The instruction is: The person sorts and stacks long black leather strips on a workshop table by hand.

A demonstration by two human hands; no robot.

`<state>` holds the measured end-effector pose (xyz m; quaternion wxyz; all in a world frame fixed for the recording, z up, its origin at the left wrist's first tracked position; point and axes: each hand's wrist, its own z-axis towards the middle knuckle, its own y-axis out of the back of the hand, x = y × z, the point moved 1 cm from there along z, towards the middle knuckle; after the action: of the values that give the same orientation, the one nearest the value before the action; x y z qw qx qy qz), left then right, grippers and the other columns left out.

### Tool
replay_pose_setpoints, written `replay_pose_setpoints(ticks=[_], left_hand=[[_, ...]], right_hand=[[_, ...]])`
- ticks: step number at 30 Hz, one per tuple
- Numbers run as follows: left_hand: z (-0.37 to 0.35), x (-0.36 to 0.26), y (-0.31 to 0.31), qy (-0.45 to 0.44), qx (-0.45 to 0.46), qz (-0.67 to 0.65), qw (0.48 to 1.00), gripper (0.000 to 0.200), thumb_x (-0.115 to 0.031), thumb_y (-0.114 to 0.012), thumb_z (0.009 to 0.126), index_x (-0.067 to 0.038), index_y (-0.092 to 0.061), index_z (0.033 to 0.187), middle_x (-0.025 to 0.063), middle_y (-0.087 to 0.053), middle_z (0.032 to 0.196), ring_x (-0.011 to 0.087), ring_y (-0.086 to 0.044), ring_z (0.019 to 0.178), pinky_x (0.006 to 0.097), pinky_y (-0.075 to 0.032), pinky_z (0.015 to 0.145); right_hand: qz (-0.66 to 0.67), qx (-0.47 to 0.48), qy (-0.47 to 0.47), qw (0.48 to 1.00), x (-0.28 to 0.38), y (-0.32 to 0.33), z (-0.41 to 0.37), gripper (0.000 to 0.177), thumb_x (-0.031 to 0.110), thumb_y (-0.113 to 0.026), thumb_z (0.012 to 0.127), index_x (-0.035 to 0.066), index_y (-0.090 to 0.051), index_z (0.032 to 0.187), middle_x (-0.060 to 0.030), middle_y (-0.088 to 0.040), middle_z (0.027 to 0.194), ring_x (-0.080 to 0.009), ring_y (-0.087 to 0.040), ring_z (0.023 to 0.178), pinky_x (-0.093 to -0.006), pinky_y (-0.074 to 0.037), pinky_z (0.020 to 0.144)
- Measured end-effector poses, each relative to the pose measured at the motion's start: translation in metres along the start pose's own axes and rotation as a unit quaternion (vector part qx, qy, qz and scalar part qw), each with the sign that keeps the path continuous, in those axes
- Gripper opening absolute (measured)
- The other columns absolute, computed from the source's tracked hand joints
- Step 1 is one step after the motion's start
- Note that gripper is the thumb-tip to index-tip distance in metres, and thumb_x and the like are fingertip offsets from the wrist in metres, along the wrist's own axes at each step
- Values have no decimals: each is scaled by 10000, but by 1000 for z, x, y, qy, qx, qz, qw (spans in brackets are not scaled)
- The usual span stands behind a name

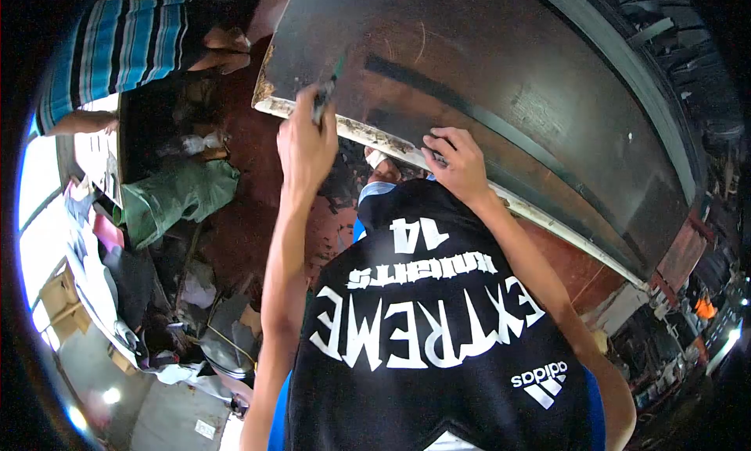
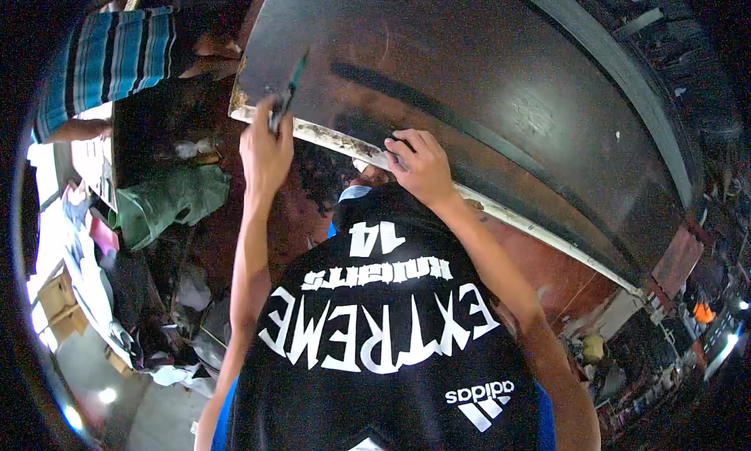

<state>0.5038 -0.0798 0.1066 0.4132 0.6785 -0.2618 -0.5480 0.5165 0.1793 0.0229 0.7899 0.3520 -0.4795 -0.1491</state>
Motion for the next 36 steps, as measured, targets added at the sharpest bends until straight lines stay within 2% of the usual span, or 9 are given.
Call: replay_pose_setpoints(ticks=[7,10,11,15,17,25,31,34,36], left_hand=[[-57,-20,4,46,66,-20,997,328,-132,-631,904,-84,-600,1227,234,-655,766,405,-671,668,452,-509,611],[8,-7,3,-37,-65,-1,997,435,-92,-613,903,-106,-567,1336,236,-679,911,397,-678,774,451,-529,651],[36,-3,5,-92,-100,96,986,492,-101,-589,910,-170,-512,1391,202,-619,915,371,-650,627,430,-524,570],[148,13,-15,-79,-107,187,973,631,-106,-617,869,-238,-429,1456,261,-547,984,423,-658,651,478,-539,571],[187,23,-30,-13,-37,219,975,683,-111,-545,880,-337,-367,1499,305,-532,1119,470,-664,786,523,-557,661],[220,34,-77,-27,-29,238,970,672,-130,-547,889,-332,-357,1501,291,-517,1126,457,-678,789,522,-563,667],[206,27,-70,-25,5,225,974,670,-90,-564,876,-243,-355,1494,262,-511,1118,450,-685,806,517,-556,679],[202,30,-61,-34,-24,228,973,603,-102,-556,875,-247,-462,1452,260,-589,1061,426,-692,817,526,-553,692],[206,35,-47,-73,-72,86,991,473,-140,-567,905,-179,-574,1376,194,-676,892,304,-702,700,430,-548,589]], right_hand=[[-9,-8,26,1000,-1,-2,3,297,59,-780,710,88,-659,979,-79,-632,1000,-285,-629,928,-383,-537,783],[1,2,16,1000,0,0,3,300,43,-786,701,78,-649,965,-89,-631,1001,-293,-627,919,-382,-534,774],[1,-3,21,1000,0,1,4,300,43,-786,701,78,-649,965,-89,-631,1001,-293,-627,919,-382,-534,774],[11,7,13,1000,3,4,7,276,31,-780,709,67,-642,946,-92,-628,993,-287,-626,908,-369,-531,772],[16,9,7,1000,2,3,5,267,33,-776,716,68,-643,945,-90,-628,992,-284,-623,908,-368,-533,770],[15,20,12,1000,-1,3,4,276,67,-779,732,68,-638,970,-83,-621,1007,-274,-621,927,-362,-537,786],[13,22,15,1000,-2,1,3,289,58,-780,723,65,-637,974,-91,-619,1012,-281,-619,936,-361,-537,800],[11,18,15,1000,-2,0,2,291,54,-779,719,67,-639,973,-94,-620,1012,-287,-621,933,-363,-539,797],[12,17,11,1000,-2,0,2,290,54,-779,717,67,-640,972,-94,-621,1013,-288,-622,932,-365,-540,795]])
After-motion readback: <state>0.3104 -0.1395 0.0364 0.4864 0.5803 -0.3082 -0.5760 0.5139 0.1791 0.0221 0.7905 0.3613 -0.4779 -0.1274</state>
